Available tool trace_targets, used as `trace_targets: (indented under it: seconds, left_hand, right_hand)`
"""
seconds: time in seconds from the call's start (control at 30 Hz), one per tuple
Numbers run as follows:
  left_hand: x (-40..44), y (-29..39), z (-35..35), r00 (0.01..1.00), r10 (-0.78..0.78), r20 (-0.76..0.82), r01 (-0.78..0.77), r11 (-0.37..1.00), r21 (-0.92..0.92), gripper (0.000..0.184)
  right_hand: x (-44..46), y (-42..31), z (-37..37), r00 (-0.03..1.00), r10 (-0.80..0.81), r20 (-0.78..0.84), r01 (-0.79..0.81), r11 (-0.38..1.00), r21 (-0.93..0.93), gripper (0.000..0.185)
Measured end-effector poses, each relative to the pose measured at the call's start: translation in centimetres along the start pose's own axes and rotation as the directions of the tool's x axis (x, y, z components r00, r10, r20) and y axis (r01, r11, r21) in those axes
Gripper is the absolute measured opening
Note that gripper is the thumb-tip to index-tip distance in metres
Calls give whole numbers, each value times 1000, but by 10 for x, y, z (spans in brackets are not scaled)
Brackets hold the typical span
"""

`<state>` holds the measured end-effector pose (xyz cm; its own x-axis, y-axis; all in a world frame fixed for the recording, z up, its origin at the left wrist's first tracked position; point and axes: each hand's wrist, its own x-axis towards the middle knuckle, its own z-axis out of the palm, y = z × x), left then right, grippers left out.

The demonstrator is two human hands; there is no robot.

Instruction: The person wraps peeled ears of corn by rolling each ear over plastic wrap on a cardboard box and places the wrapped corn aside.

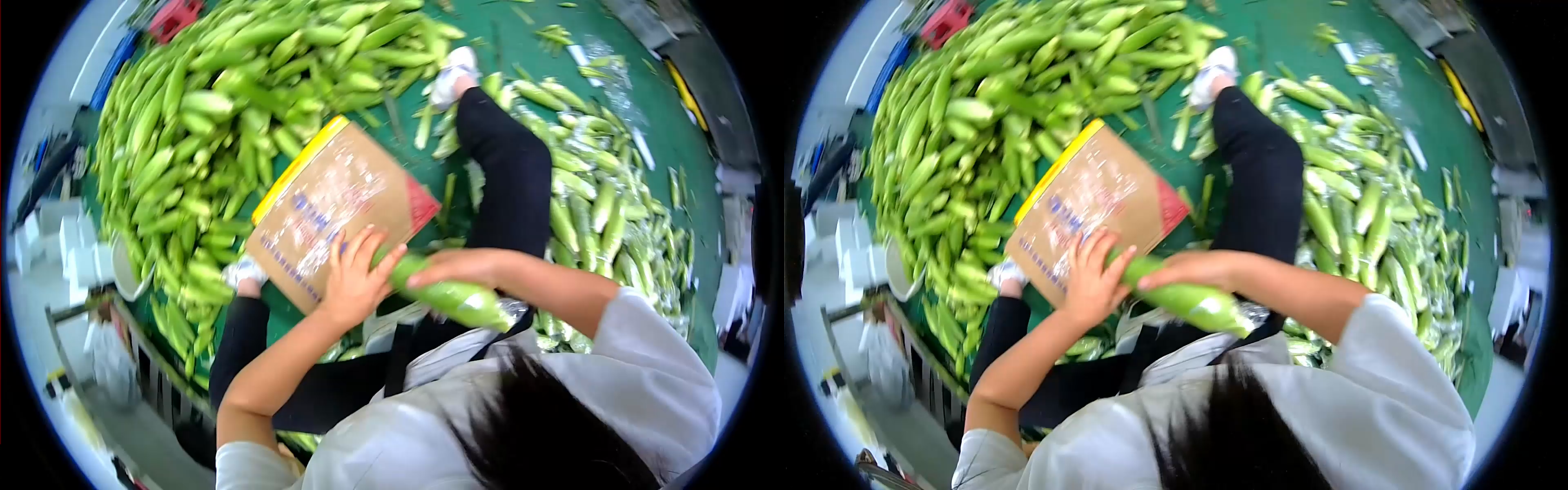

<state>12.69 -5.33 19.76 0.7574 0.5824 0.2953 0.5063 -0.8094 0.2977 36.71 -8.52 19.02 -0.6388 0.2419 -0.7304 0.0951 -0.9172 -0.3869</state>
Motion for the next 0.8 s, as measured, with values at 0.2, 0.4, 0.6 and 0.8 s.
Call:
trace_targets:
  seconds: [0.2, 0.4, 0.6, 0.8]
  left_hand:
    - [61, -59, -22, 828, -116, 549, 195, 977, -87, 28]
    - [105, -215, -7, 781, -384, 493, 625, 474, -620, 42]
    - [45, -496, 70, -123, -974, -188, 557, 89, -826, 44]
    - [120, -565, 66, -250, -943, 218, -13, -222, -975, 66]
  right_hand:
    - [-76, -28, 0, 782, -613, -109, 221, 437, -872, 95]
    - [-143, -28, -66, 443, -678, -586, 183, 708, -682, 79]
    - [-205, 174, -284, -218, -420, -881, -224, 900, -374, 75]
    - [-156, 57, -215, -277, -820, -501, -633, 548, -547, 59]
